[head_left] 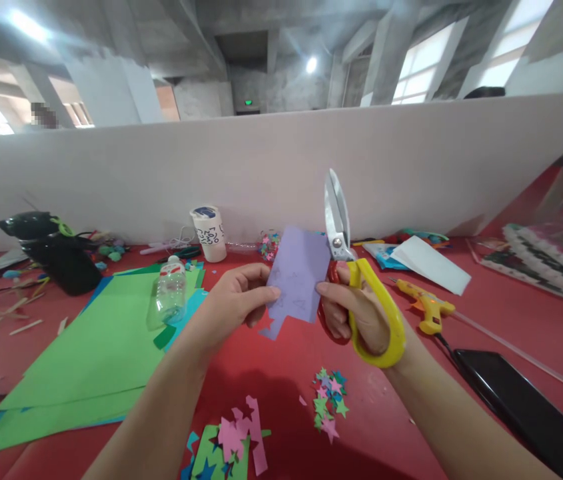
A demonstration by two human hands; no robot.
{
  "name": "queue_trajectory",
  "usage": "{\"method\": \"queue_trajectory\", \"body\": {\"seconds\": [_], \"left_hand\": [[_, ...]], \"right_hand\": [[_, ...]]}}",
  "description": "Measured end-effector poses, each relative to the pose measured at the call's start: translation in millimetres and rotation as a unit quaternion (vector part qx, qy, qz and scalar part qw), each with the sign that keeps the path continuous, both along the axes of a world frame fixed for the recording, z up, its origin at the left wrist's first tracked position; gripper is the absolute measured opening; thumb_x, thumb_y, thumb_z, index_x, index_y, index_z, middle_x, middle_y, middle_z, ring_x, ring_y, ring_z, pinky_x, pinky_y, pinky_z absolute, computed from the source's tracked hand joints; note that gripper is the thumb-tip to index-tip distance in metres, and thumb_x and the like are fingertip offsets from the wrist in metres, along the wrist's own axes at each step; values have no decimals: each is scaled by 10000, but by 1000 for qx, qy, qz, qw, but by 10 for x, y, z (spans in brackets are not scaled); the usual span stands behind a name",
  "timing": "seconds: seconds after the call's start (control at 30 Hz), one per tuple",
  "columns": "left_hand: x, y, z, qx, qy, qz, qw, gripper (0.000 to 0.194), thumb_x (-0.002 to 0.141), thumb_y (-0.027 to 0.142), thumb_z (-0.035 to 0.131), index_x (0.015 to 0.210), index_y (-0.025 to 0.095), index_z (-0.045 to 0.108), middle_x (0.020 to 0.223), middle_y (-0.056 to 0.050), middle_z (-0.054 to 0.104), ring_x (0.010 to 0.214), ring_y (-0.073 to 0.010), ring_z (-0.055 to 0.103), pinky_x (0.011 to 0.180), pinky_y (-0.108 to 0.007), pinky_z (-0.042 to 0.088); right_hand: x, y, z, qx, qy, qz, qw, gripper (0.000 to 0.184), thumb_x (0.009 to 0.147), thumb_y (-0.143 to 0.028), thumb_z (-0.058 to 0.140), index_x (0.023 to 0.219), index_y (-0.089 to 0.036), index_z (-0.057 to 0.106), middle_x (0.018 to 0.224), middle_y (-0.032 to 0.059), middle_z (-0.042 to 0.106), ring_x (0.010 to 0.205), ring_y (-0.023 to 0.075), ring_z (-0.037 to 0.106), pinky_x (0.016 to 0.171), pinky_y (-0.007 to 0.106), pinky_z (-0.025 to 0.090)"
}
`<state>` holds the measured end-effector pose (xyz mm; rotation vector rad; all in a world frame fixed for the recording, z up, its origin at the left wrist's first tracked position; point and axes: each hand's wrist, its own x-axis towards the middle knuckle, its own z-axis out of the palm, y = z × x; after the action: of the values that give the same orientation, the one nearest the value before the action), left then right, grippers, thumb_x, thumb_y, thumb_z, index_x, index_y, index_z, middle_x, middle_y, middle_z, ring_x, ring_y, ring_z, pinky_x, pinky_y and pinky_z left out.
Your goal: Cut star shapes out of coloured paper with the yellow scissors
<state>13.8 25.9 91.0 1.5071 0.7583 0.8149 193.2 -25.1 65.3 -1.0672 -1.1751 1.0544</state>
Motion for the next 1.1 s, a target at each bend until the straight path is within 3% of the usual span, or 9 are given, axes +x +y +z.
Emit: {"method": "queue_trajectory", "body": {"seconds": [0.23,0.37,0.53,0.7,0.9,1.1], "left_hand": [[97,-93,-31,-98,-93,-77,988,135,723,224,662,832,146,671,730,-27,671,653,-117,625,673,-244,495],[138,-102,-48,-107,-91,-63,988,105,735,226,668,788,137,652,691,-32,701,561,-123,651,587,-238,517],[15,-15,23,-54,-143,67,986,94,702,193,694,754,139,636,635,-24,713,552,-123,665,575,-212,532],[-132,60,95,-42,-240,164,956,100,663,144,694,747,146,638,631,-20,717,548,-120,666,570,-202,535],[-140,77,114,-31,-254,166,952,54,652,144,694,694,125,665,594,-23,702,521,-109,644,541,-188,525],[-136,23,156,-16,-211,164,963,29,671,155,683,660,138,661,559,-3,687,453,-97,613,450,-169,485]], "right_hand": [[-89,-32,-28,60,22,-63,996,358,826,-276,562,481,-202,503,331,-59,462,288,85,402,337,218,334],[-86,-43,-28,69,2,-89,994,355,823,-340,584,510,-192,502,351,-57,488,299,78,415,342,207,335],[-33,-50,42,8,-43,-13,999,456,822,-627,432,650,-209,488,367,-92,419,259,67,323,287,194,268],[-24,-86,80,-27,-158,73,984,536,689,-713,559,687,-177,528,466,-68,435,385,86,396,389,220,298],[-73,-88,2,-26,-274,152,949,569,743,-772,402,681,-209,449,452,-87,365,378,95,371,400,236,256],[-133,-158,78,-16,-300,147,942,576,759,-778,361,669,-213,421,515,-67,385,442,105,359,438,248,235]]}}
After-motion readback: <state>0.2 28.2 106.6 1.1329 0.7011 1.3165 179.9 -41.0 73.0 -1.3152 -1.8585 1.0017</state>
